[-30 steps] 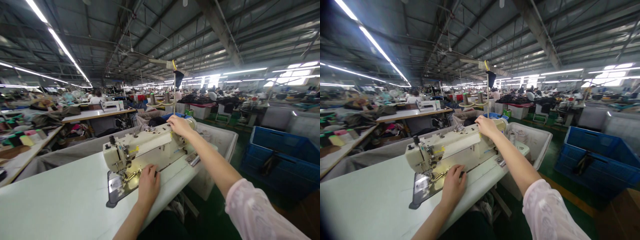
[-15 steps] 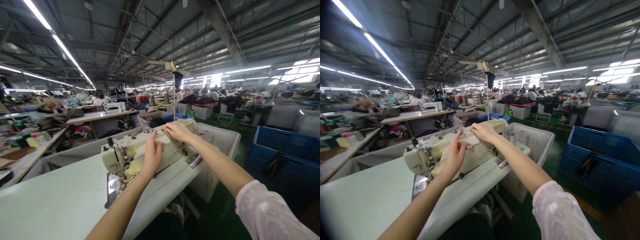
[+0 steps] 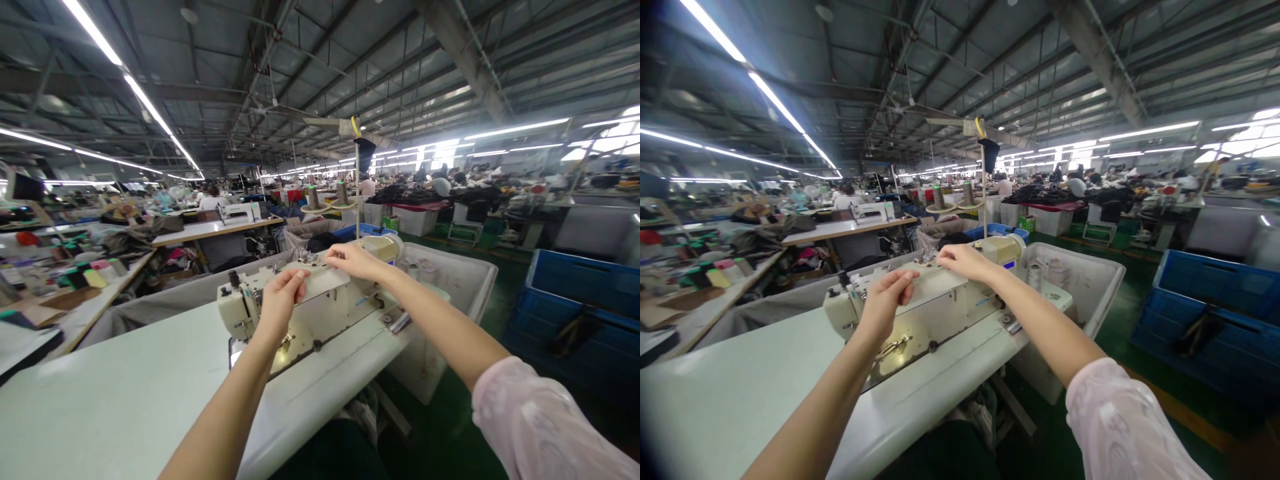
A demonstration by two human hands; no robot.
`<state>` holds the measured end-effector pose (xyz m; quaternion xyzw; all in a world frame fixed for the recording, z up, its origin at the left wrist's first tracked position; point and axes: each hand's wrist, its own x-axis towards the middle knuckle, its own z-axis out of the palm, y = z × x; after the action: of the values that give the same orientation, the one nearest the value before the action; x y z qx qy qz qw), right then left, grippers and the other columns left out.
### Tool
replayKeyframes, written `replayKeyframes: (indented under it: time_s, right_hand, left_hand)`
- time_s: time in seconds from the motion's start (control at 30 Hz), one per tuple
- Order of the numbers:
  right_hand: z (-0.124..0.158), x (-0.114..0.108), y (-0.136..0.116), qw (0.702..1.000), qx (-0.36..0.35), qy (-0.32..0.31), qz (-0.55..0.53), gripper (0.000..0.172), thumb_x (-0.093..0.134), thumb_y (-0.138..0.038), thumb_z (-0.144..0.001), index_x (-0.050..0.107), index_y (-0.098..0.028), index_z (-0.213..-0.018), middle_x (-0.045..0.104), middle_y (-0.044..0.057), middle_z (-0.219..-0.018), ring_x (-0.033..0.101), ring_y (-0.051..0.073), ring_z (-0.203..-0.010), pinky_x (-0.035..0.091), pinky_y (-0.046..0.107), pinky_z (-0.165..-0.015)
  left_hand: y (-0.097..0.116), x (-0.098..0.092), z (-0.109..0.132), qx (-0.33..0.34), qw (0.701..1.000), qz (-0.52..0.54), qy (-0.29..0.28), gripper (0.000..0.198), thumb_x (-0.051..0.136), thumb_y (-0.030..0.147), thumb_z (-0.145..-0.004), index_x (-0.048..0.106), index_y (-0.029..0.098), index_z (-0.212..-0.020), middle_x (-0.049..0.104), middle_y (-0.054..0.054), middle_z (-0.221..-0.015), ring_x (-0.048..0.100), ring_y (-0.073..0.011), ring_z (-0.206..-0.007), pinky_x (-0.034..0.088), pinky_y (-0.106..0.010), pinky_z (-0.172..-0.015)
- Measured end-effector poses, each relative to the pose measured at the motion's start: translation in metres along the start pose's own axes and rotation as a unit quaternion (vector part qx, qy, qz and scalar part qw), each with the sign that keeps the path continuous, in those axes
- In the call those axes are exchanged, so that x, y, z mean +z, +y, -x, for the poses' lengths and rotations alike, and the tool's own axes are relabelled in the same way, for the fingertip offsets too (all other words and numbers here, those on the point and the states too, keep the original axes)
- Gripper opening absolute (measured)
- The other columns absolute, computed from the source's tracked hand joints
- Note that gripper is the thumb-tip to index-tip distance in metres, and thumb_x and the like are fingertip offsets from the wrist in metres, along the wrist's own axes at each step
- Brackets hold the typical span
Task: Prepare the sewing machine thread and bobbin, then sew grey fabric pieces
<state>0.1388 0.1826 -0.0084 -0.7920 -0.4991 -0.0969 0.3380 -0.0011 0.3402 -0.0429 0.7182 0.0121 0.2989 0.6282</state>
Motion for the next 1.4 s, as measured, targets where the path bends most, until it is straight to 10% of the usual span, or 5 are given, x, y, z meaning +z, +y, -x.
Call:
replayKeyframes:
  time_s: [0.23,0.4,0.63,1.4]
  right_hand:
    - [-0.052,0.006,0.021,0.974,0.143,0.004,0.177,0.019,0.054,-0.023,-0.084,0.072,-0.017,-0.088,0.072,0.005,-0.089,0.063,0.015,-0.082,0.041,0.02,-0.069]
    - [-0.078,0.024,-0.014,0.969,0.12,-0.005,0.217,0.024,0.05,-0.022,-0.084,0.073,-0.018,-0.09,0.072,0.009,-0.096,0.065,0.02,-0.092,0.044,0.023,-0.076]
    - [-0.067,0.012,-0.037,0.945,0.074,-0.062,0.311,0.024,0.054,-0.023,-0.082,0.074,-0.016,-0.093,0.071,0.014,-0.102,0.066,0.025,-0.097,0.047,0.029,-0.081]
    - [-0.07,0.013,-0.053,0.933,0.059,-0.087,0.345,0.028,0.051,-0.024,-0.089,0.073,-0.016,-0.105,0.07,0.015,-0.109,0.065,0.026,-0.104,0.049,0.03,-0.084]
  left_hand:
    - [-0.007,-0.018,0.001,0.019,0.959,-0.282,0.001,0.026,0.045,0.035,-0.084,0.06,0.019,-0.07,0.052,0.003,-0.048,0.047,-0.0141,-0.051,0.033,-0.026,-0.055]
    - [-0.011,-0.014,0.002,0.017,0.967,-0.254,-0.002,0.027,0.042,0.032,-0.083,0.064,0.017,-0.083,0.051,0.004,-0.047,0.049,-0.0156,-0.05,0.036,-0.026,-0.057]
    - [-0.011,-0.015,-0.008,0.001,0.975,-0.223,-0.002,0.031,0.041,0.025,-0.079,0.066,0.015,-0.094,0.048,0.005,-0.047,0.046,-0.0149,-0.046,0.032,-0.024,-0.05]
    - [0.017,-0.006,-0.027,0.02,0.832,-0.554,-0.026,0.032,0.037,0.018,-0.087,0.069,0.019,-0.095,0.074,-0.014,-0.088,0.068,-0.0272,-0.085,0.047,-0.033,-0.073]
